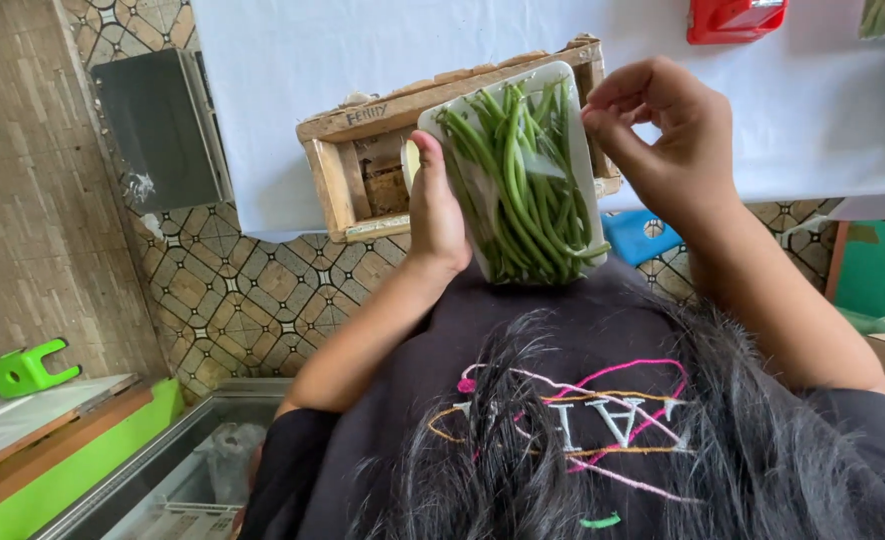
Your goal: Wrapping pre-portioned green beans in plastic trays with clear film.
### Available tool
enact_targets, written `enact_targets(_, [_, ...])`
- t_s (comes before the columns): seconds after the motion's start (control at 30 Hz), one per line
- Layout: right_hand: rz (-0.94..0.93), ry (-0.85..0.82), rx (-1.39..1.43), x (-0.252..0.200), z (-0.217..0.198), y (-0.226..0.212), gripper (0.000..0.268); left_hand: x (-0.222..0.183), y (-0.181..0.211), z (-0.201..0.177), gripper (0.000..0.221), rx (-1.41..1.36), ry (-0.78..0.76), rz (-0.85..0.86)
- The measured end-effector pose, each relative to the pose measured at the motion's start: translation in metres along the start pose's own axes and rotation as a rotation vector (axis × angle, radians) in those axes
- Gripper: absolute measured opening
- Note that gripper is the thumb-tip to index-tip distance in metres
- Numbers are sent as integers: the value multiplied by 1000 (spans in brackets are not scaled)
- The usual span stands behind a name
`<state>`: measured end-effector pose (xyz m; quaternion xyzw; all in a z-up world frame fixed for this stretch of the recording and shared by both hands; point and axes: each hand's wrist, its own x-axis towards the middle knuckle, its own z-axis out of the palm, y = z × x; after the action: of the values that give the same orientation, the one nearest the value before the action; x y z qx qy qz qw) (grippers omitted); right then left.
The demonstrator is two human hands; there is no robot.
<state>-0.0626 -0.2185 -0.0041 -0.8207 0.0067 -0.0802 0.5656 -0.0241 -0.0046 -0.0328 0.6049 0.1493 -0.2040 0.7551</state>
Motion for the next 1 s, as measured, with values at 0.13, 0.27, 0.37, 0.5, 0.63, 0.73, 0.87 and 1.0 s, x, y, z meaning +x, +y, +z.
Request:
enact_targets(0.13, [-87,-2,-96,-2,7,-3,11,-3,-8,-5,107,-7,10,63])
enact_targets(0.27, [-134,36,-205,-4,15,3,10,-5,-13,-8,103,-30,2,121])
enact_targets(0.37, [-127,48,-223,-3,20,7,10,-7,-17,-9,100,-49,-6,151])
enact_targets(0.5, [-111,1,-187,-1,23,16,11,-8,-18,-13,97,-27,15,151])
enact_targets(0.63, [266,-118,335,2,17,16,11,-7,-21,-23,100,15,9,162])
enact_targets(0.73, [405,-120,804,1,19,31,10,-5,-31,-31,83,-7,21,204])
enact_targets(0.87, [540,-112,938,3,17,36,13,-6,-26,-35,96,13,89,97])
enact_targets(1.0, [684,-98,835,6,18,46,16,-14,-14,-30,96,89,26,131])
